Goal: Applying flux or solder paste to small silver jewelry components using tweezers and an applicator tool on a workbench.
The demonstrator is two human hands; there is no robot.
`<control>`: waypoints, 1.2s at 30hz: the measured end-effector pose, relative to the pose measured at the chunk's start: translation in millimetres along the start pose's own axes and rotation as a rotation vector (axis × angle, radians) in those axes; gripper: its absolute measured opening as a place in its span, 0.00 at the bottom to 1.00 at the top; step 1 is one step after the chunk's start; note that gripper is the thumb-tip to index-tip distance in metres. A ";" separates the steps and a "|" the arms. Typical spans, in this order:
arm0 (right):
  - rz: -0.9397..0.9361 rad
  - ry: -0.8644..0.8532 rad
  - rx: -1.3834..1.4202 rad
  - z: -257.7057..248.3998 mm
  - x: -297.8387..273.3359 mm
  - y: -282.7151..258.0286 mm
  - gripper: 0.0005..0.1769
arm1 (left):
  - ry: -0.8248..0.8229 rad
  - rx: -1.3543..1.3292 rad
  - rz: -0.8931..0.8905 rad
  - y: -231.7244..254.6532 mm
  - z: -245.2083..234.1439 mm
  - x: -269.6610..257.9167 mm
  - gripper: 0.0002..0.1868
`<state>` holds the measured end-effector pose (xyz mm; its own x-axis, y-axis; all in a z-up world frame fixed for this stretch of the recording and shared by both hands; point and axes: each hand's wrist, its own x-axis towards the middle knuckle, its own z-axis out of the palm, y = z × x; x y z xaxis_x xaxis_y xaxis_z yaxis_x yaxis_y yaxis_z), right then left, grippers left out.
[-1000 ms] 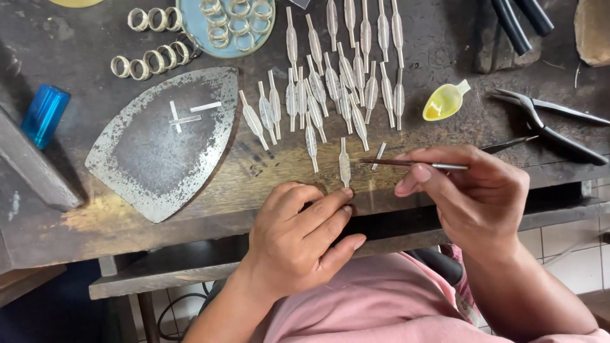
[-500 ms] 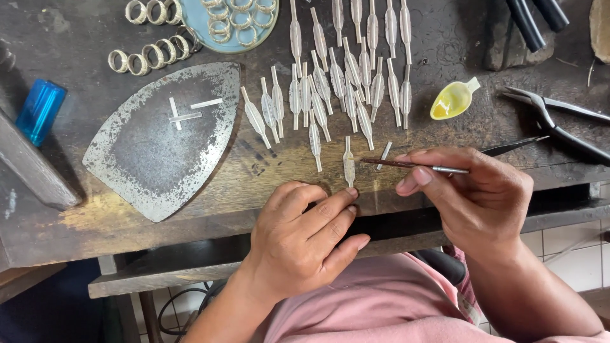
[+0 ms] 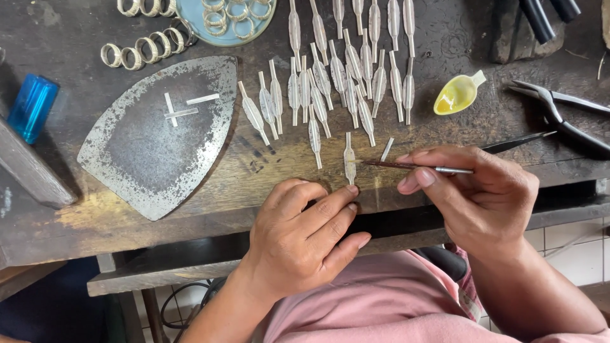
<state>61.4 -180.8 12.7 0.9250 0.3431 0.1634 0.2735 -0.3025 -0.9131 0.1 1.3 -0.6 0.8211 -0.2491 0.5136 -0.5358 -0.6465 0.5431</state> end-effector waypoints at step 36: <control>0.021 -0.052 0.011 -4.0 -0.9 -1.5 0.03 | 0.014 -0.001 0.001 -0.2 1.1 0.3 0.13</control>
<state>61.3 -184.2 15.5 0.9154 0.3825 0.1253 0.2513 -0.3000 -0.9203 0.6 0.6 -1.3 0.8178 -0.2399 0.5231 -0.5368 -0.6455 0.5432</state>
